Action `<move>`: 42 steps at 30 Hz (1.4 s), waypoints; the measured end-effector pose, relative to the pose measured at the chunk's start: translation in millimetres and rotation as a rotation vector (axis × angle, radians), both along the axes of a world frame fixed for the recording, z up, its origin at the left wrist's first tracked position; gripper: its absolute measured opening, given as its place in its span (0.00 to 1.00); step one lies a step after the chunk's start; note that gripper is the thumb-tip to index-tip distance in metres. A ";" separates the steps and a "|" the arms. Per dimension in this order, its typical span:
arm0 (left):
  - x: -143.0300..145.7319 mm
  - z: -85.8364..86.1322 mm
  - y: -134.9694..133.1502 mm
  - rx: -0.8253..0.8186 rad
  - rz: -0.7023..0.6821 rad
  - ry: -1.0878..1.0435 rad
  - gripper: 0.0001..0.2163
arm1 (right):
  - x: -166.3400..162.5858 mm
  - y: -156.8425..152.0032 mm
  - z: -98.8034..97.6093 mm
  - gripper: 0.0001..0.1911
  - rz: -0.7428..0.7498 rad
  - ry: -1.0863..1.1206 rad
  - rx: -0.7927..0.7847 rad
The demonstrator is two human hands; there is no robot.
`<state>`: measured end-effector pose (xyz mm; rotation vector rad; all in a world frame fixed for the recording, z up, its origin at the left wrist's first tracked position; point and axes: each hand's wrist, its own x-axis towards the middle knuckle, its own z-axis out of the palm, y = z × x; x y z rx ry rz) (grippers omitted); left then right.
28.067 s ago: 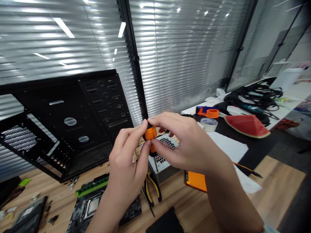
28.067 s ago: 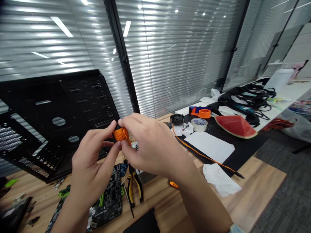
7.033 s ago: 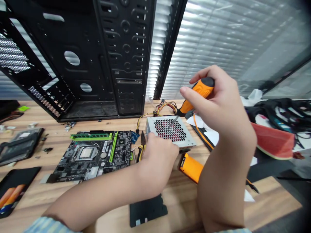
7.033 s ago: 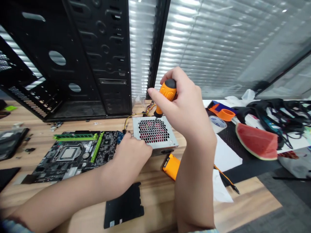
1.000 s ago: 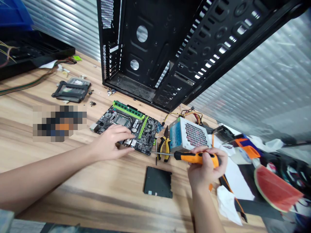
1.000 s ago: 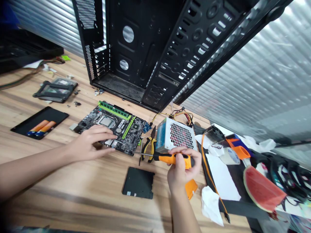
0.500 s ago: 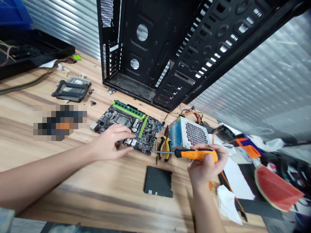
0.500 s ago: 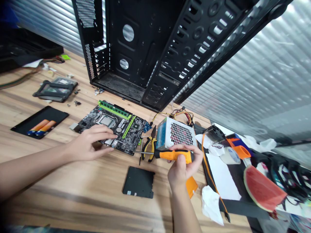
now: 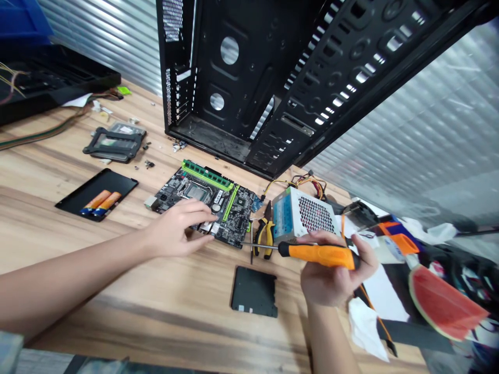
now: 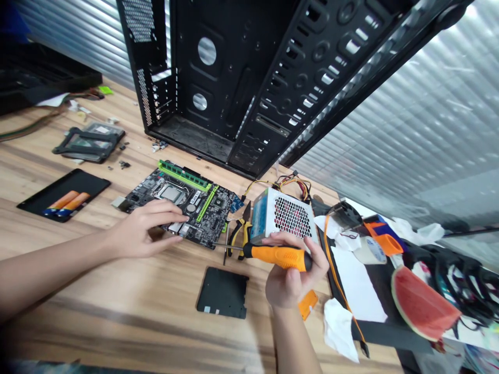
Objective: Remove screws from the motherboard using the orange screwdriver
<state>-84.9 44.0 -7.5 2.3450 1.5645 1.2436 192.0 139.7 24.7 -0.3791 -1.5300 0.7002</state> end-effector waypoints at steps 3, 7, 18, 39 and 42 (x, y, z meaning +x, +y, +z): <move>0.2 0.0 -0.1 0.008 0.000 0.003 0.11 | -5.5 -2.6 -4.5 0.19 -0.084 -0.011 0.090; 1.0 0.7 0.1 0.022 0.000 -0.004 0.11 | -11.7 -10.4 -8.3 0.19 -0.156 0.002 0.243; 0.1 -1.9 0.2 0.026 -0.005 -0.007 0.11 | -10.2 -12.3 -0.6 0.23 0.032 -0.002 0.260; 0.1 -2.4 0.4 0.045 -0.015 -0.003 0.11 | -12.4 -7.8 -14.2 0.31 -0.307 -0.072 0.388; -0.4 -2.5 0.3 0.046 -0.012 -0.004 0.11 | -8.9 -5.7 -16.8 0.30 -0.460 -0.098 0.433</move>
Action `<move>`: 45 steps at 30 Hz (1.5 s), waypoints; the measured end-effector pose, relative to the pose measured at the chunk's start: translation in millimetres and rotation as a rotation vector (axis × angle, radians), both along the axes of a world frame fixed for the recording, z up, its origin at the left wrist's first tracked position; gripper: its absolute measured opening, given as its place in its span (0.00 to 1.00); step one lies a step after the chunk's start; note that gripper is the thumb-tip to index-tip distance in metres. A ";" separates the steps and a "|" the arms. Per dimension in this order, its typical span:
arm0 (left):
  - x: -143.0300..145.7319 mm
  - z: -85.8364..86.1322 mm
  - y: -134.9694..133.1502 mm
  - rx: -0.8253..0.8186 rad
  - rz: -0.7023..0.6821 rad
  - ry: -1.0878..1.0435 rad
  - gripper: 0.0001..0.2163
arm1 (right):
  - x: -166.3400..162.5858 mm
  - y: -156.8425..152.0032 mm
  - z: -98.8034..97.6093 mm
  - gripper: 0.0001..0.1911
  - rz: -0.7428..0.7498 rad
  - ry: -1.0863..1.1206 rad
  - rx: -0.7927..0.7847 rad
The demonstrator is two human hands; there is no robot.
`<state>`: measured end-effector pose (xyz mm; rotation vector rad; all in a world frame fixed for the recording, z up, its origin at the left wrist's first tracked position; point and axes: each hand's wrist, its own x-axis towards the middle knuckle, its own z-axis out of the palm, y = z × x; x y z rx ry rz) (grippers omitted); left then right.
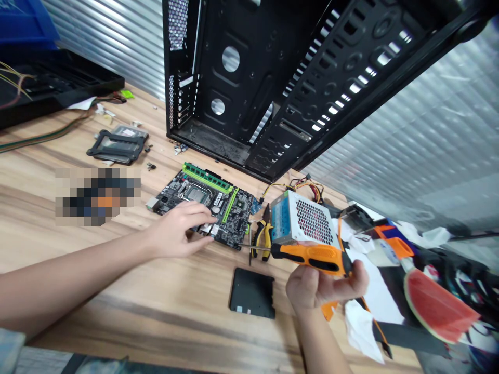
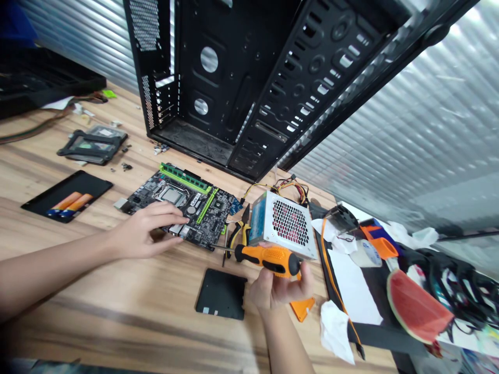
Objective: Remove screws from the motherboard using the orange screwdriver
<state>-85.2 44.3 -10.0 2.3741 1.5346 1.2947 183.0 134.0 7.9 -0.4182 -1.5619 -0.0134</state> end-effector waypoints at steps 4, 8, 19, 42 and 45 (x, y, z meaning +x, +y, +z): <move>-0.2 -0.1 -0.1 0.005 -0.004 -0.006 0.11 | 4.0 4.2 -3.8 0.30 -0.052 0.004 0.027; 0.3 0.4 -0.5 0.005 -0.002 -0.003 0.11 | 5.1 7.3 -1.4 0.30 -0.005 -0.019 0.075; 0.4 0.5 -0.2 -0.021 0.012 0.010 0.11 | 0.9 -2.0 5.2 0.38 0.315 -0.098 -0.161; 0.4 -0.3 -0.5 -0.010 0.010 0.013 0.11 | 4.7 3.0 -5.9 0.38 0.117 -0.001 -0.070; 0.8 0.2 -0.5 -0.030 0.017 0.012 0.11 | 5.0 3.9 -6.7 0.38 0.107 -0.014 -0.073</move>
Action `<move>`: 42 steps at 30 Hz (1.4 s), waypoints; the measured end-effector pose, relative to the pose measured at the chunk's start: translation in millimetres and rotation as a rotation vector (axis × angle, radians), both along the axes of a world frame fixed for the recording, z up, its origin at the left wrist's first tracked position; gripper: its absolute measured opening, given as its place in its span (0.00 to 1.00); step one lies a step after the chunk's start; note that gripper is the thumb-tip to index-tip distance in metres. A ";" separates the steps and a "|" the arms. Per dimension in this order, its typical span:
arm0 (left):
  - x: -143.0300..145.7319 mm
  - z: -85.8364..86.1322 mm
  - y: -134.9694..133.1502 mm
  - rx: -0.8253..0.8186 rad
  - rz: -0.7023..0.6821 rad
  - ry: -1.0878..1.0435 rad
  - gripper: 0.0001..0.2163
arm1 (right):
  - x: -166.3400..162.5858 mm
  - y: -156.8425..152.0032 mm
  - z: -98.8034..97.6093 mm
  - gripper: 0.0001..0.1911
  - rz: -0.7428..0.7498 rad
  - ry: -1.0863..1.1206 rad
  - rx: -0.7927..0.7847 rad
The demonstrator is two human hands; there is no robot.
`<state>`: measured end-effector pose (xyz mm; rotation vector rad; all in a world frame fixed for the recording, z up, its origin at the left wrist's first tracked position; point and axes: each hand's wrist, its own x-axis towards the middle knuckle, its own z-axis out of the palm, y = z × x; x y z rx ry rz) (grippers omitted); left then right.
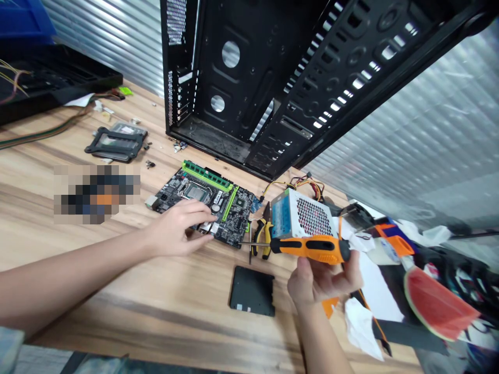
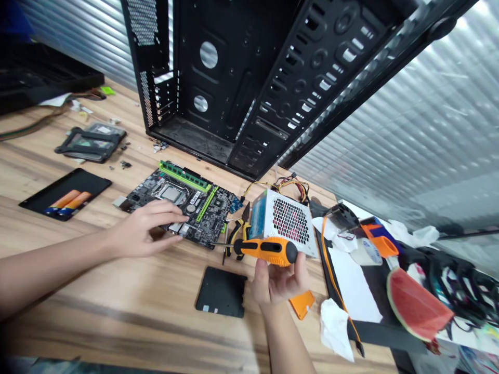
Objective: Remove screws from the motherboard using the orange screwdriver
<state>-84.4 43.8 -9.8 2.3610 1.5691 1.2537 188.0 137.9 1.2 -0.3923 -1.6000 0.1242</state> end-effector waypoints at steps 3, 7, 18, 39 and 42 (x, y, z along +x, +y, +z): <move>0.4 0.8 -0.2 0.002 -0.001 -0.003 0.11 | -0.6 -0.4 -0.2 0.38 0.007 0.010 0.002; 0.3 1.4 -0.4 -0.002 0.001 -0.003 0.11 | -1.8 -1.3 -0.1 0.37 -0.016 0.014 0.024; -1.0 -1.2 0.1 0.000 -0.003 0.000 0.11 | -0.1 -1.4 -0.4 0.39 0.017 -0.017 -0.002; -0.2 0.3 -0.4 0.002 -0.003 0.009 0.11 | -4.6 -3.6 6.4 0.37 0.077 -0.016 -0.009; -0.6 0.2 -0.4 0.000 -0.004 0.011 0.11 | -4.0 -3.2 5.1 0.38 0.068 -0.032 -0.014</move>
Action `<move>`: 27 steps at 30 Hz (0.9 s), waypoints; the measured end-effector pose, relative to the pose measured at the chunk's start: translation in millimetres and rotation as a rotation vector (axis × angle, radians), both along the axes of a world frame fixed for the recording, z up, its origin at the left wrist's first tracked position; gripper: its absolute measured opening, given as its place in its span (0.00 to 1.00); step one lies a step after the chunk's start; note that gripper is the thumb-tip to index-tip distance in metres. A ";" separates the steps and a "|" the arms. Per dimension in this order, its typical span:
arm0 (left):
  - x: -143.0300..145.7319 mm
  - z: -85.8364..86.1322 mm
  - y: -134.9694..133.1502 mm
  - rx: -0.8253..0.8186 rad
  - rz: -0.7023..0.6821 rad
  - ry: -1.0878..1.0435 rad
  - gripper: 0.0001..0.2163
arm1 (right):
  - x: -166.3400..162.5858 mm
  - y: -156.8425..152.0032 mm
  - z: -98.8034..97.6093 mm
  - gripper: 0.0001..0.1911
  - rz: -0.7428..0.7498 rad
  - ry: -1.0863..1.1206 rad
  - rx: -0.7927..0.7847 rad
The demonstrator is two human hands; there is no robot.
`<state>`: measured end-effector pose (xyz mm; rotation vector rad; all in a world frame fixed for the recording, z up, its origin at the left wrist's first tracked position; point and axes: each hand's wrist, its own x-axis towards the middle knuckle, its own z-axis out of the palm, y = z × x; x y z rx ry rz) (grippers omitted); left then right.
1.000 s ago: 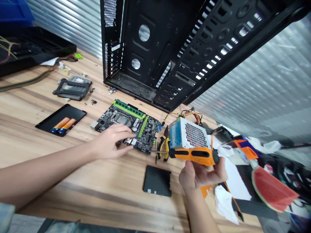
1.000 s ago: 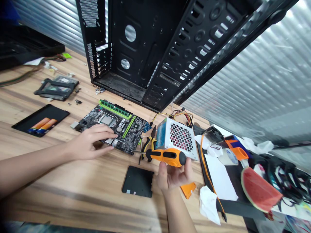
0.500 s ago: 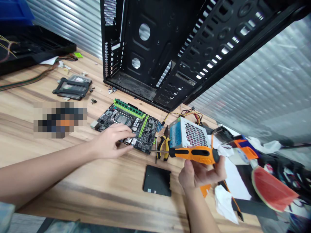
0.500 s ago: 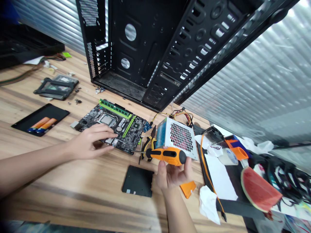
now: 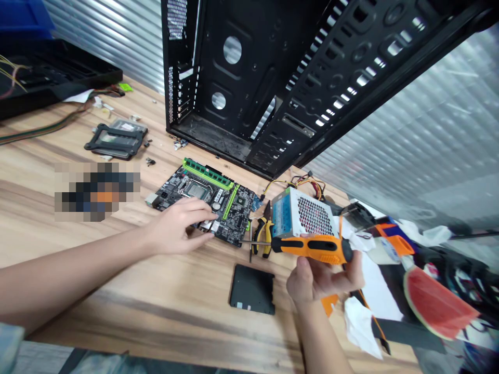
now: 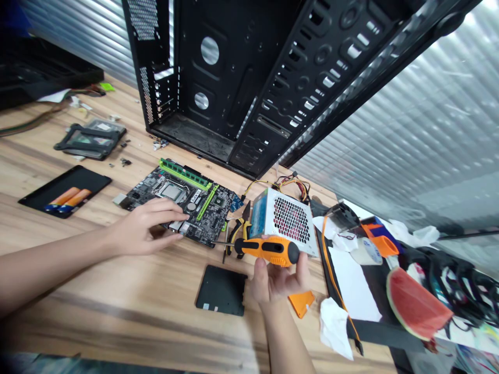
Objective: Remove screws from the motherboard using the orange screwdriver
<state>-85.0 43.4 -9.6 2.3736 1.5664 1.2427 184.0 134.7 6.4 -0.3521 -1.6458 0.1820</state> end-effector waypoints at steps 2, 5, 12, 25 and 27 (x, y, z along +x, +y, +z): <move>-0.2 -0.4 0.0 -0.001 0.001 -0.001 0.11 | 0.7 0.8 -1.3 0.39 -0.011 0.001 -0.003; -0.3 -1.4 -0.1 0.008 -0.003 -0.004 0.11 | 1.0 1.8 -1.5 0.39 -0.011 0.008 0.008; 0.5 -1.3 0.6 0.015 -0.007 0.000 0.11 | -2.8 -1.4 3.5 0.40 0.047 0.020 -0.032; 0.3 -2.2 1.4 0.034 -0.007 -0.002 0.11 | 4.9 3.5 -7.4 0.40 -0.029 0.030 0.006; 0.5 -1.9 1.4 0.038 -0.006 0.000 0.11 | 5.3 3.7 -8.4 0.40 -0.049 0.031 0.006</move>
